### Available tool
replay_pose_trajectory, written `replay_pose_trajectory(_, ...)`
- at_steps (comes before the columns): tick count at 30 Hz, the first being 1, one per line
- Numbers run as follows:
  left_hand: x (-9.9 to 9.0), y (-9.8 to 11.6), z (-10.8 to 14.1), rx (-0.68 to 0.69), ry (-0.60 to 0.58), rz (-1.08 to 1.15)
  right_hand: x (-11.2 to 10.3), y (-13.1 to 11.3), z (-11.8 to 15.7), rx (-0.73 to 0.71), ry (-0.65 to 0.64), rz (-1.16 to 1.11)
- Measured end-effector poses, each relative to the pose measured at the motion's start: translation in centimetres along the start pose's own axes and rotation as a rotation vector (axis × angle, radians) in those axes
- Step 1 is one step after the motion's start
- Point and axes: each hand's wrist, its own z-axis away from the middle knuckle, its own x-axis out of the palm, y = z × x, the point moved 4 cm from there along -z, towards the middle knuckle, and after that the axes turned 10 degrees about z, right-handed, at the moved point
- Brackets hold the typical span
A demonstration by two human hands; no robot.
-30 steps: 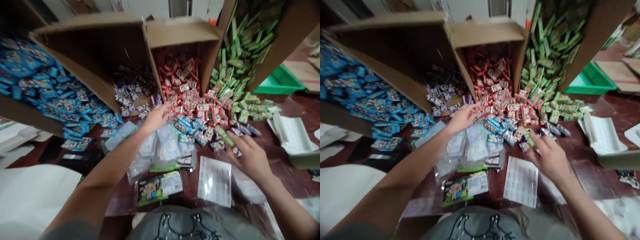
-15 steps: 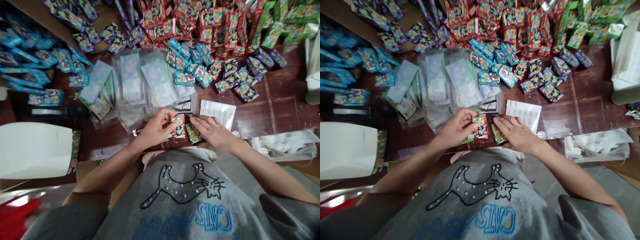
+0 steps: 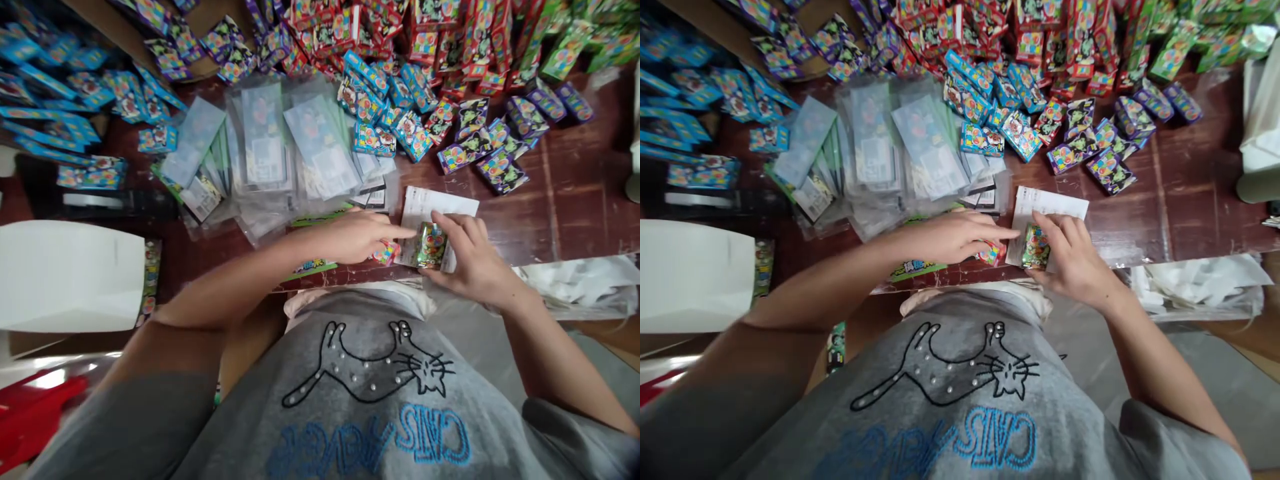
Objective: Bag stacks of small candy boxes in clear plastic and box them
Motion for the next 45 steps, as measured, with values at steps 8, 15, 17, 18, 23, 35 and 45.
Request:
replay_pose_trajectory(8, -1.9, 1.6, -0.9, -0.032, 0.049, -0.305, 0.7, 1.8, 0.4, -0.02, -0.112, 0.002)
replay_pose_trajectory(15, 1.4, -1.6, 10.6, -0.304, 0.358, -0.468, 3.1, 0.5, -5.0, -0.263, -0.284, -0.05)
replay_pose_trajectory(17, 2.9, -2.8, 11.7, -0.379, 0.346, -0.533, 4.0, -0.5, -6.5, -0.317, -0.329, -0.044)
replay_pose_trajectory(18, 3.5, -3.3, 12.0, -0.404, 0.35, -0.544, 4.5, -1.1, -7.0, -0.334, -0.336, -0.04)
replay_pose_trajectory(23, 4.4, -4.4, 13.2, -0.369, 0.404, -0.466, 5.4, -2.8, -7.5, -0.355, -0.247, -0.046)
replay_pose_trajectory(35, 3.3, -4.8, 13.0, -0.202, 0.487, -0.374, 4.8, -5.0, -7.7, -0.295, -0.21, -0.147)
replay_pose_trajectory(45, 3.3, -6.0, 13.1, -0.254, 0.414, -0.388, 4.8, -2.7, -7.2, -0.337, -0.194, -0.123)
